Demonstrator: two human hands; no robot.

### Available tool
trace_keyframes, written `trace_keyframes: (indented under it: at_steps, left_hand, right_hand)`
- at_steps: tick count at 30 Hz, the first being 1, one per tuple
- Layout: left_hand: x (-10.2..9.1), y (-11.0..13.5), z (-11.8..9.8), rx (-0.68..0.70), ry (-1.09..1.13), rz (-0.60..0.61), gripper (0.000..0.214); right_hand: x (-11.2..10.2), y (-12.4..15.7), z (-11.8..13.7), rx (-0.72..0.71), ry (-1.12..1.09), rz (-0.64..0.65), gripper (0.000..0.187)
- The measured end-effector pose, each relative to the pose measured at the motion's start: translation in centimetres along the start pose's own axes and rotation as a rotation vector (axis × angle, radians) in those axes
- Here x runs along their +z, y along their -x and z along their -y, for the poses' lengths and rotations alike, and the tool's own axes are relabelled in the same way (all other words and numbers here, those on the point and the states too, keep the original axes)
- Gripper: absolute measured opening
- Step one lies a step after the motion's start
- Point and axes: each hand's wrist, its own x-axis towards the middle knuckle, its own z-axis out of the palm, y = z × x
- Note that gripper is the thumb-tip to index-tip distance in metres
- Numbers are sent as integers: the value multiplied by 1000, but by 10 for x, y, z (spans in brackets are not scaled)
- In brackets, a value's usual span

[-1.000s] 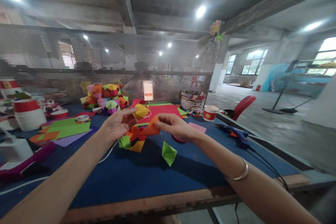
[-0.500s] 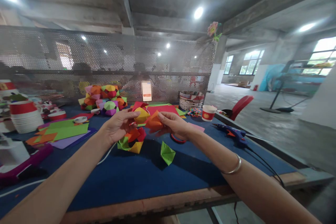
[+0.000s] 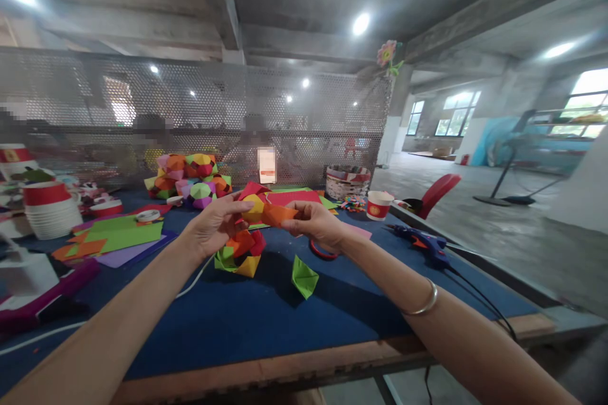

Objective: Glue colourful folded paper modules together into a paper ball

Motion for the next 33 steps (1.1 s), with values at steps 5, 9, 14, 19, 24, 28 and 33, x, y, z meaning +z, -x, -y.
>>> trace_keyframes:
  at_steps: [5, 9, 14, 19, 24, 28, 33]
  left_hand:
    - [-1, 0, -1, -22, -11, -13, 25]
    - [1, 1, -2, -32, -7, -18, 28]
    - [0, 1, -1, -55, -5, -1, 28]
    - [-3, 0, -2, -74, -21, 29, 28]
    - [-5, 0, -3, -84, -28, 55, 27]
    - [-6, -1, 0, -101, -35, 94, 26]
    - [-4, 0, 2, -113, -31, 126, 26]
  right_hand:
    - [0, 5, 6, 0, -90, -20, 38]
    - [0, 7, 6, 67, -214, 27, 40]
    - [-2, 6, 5, 112, -197, 34, 39]
    - [-2, 6, 6, 107, -200, 10, 30]
    - [-2, 7, 7, 115, -184, 10, 29]
    - [-1, 8, 7, 111, -180, 34, 31]
    - [-2, 6, 4, 116, -164, 68, 32]
